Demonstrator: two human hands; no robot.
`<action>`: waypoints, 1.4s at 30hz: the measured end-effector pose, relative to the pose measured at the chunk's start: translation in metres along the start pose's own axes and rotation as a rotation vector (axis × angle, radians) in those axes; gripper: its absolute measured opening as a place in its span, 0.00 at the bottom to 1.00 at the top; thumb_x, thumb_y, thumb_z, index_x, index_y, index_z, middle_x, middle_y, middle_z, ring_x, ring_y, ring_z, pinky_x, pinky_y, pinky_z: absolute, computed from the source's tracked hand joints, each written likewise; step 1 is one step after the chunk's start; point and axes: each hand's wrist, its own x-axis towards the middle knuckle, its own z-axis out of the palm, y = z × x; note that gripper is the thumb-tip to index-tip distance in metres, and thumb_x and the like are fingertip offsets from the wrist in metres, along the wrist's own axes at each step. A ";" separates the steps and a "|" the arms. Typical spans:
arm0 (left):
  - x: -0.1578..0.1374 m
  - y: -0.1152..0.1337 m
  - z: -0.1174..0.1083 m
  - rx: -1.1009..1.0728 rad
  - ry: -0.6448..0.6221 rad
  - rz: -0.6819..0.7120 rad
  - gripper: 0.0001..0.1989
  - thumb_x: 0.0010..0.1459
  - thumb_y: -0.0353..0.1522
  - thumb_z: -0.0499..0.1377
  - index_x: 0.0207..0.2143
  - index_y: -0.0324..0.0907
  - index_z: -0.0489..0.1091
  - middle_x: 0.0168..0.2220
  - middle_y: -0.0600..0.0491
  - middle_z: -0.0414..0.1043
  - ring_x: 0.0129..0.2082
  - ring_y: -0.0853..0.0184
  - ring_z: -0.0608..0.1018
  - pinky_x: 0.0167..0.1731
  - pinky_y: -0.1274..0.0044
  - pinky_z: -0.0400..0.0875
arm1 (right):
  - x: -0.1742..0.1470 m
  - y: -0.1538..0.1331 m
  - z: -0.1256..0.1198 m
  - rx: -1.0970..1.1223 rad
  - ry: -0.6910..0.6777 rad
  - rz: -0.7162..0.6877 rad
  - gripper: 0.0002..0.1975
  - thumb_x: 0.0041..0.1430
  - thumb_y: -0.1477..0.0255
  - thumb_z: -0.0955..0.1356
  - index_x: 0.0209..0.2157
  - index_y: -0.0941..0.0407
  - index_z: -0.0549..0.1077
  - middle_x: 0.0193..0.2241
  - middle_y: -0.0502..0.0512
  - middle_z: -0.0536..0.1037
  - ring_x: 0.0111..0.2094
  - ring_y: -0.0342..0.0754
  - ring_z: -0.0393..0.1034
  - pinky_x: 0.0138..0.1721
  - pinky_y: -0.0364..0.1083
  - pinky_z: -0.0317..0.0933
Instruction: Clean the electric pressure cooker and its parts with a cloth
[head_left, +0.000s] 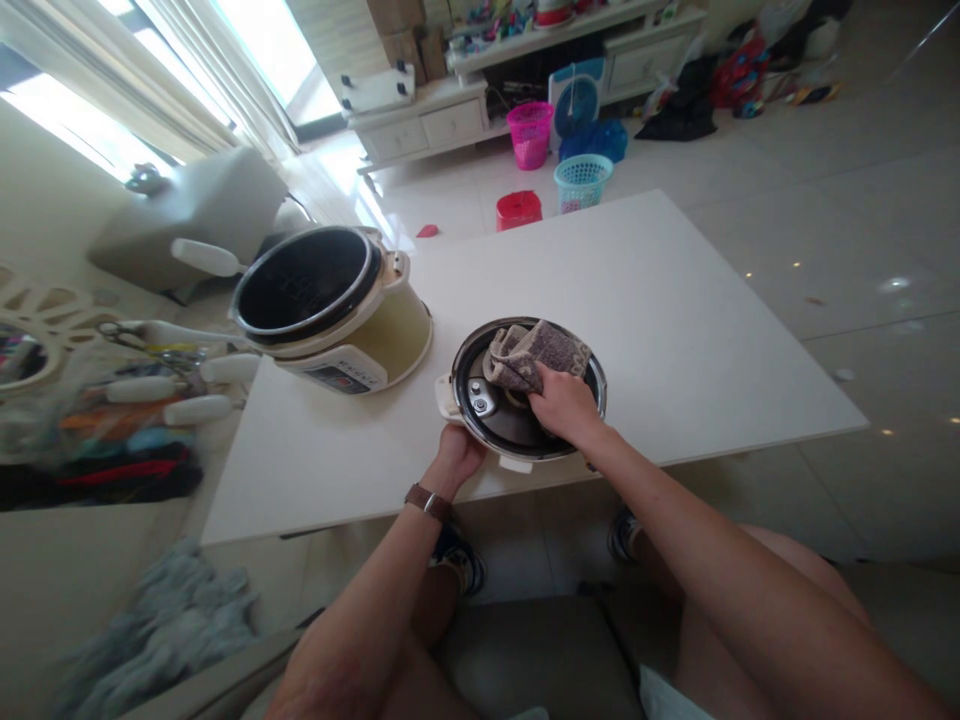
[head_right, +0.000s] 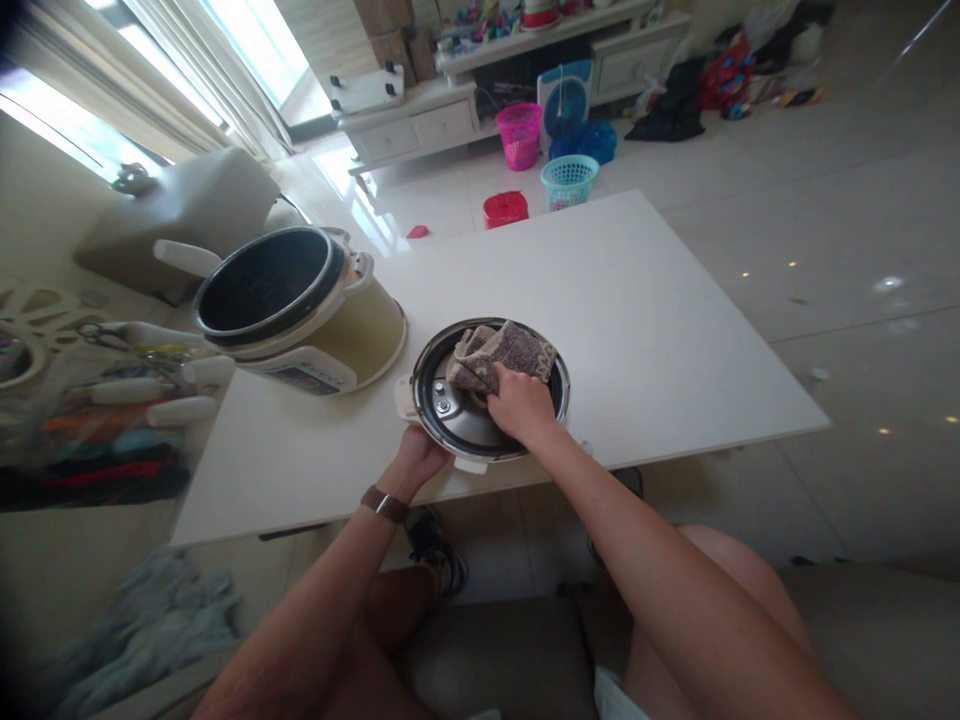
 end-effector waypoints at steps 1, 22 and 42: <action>0.000 0.000 0.000 -0.003 -0.006 0.004 0.15 0.65 0.28 0.58 0.50 0.35 0.80 0.49 0.41 0.84 0.59 0.53 0.81 0.67 0.60 0.70 | 0.000 0.000 0.000 -0.001 -0.001 0.001 0.21 0.69 0.67 0.63 0.59 0.53 0.75 0.49 0.64 0.85 0.50 0.63 0.82 0.52 0.53 0.71; 0.001 -0.003 0.003 -0.023 -0.063 -0.073 0.13 0.67 0.30 0.58 0.49 0.36 0.79 0.52 0.40 0.83 0.60 0.53 0.81 0.66 0.59 0.72 | 0.000 -0.001 0.000 0.000 -0.007 -0.003 0.21 0.68 0.68 0.63 0.59 0.53 0.74 0.50 0.64 0.85 0.51 0.63 0.81 0.54 0.54 0.70; 0.004 0.000 0.000 -0.007 -0.021 -0.029 0.17 0.64 0.25 0.58 0.52 0.36 0.79 0.51 0.42 0.84 0.58 0.54 0.82 0.64 0.60 0.74 | 0.000 0.000 0.000 -0.011 -0.008 0.014 0.21 0.69 0.68 0.63 0.59 0.53 0.74 0.50 0.64 0.85 0.51 0.62 0.81 0.54 0.54 0.70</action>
